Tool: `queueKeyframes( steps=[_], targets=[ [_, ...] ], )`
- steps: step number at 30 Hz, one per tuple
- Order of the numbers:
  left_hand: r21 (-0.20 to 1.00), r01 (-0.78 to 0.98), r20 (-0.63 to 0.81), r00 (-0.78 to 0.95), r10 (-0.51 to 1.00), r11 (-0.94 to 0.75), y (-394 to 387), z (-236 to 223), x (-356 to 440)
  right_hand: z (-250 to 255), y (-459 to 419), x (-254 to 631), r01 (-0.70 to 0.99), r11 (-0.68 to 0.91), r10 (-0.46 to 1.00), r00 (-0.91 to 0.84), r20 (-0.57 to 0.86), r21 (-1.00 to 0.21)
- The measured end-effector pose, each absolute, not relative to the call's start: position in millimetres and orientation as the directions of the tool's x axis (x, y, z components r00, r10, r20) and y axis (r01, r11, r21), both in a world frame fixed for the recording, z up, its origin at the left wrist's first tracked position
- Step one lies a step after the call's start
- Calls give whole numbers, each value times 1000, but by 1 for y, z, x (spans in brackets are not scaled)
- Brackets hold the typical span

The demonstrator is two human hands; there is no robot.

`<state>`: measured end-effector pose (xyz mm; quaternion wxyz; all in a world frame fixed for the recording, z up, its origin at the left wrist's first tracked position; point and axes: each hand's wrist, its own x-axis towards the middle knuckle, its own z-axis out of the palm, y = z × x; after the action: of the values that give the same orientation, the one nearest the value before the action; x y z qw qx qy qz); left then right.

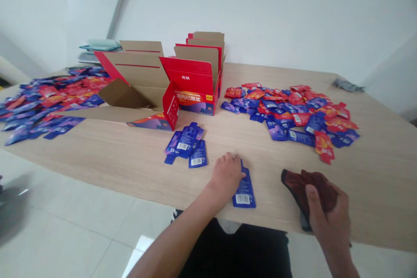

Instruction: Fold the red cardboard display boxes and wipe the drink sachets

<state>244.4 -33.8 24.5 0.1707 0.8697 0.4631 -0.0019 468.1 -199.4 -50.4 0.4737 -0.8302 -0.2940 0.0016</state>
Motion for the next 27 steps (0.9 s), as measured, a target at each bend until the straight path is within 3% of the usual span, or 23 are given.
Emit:
queueKeyframes(
  steps=[5,10,14,17,21,24,27],
  targets=[
    [440,733,-250,656,712,-519,-15,21,239,-45,-198,465,444,-408,455,856,244,-798],
    [620,592,-215,759,615,-514,-3,21,228,-43,-197,465,418,-430,449,868,212,-800],
    [740,440,-101,821,562,-509,-1,51,210,-45,-197,466,411,-412,452,867,208,-813],
    [774,290,138,791,596,-563,-5,83,184,-46,-197,466,417,-369,462,858,225,-831],
    [585,254,468,671,576,-771,-5,104,141,-45,-198,466,391,-405,453,871,190,-826],
    [406,355,564,628,536,-842,8,102,111,-47,-199,468,394,-409,453,871,192,-823],
    [317,445,629,562,537,-837,29,95,89,-49,-199,469,397,-412,448,872,196,-820]
  ],
)
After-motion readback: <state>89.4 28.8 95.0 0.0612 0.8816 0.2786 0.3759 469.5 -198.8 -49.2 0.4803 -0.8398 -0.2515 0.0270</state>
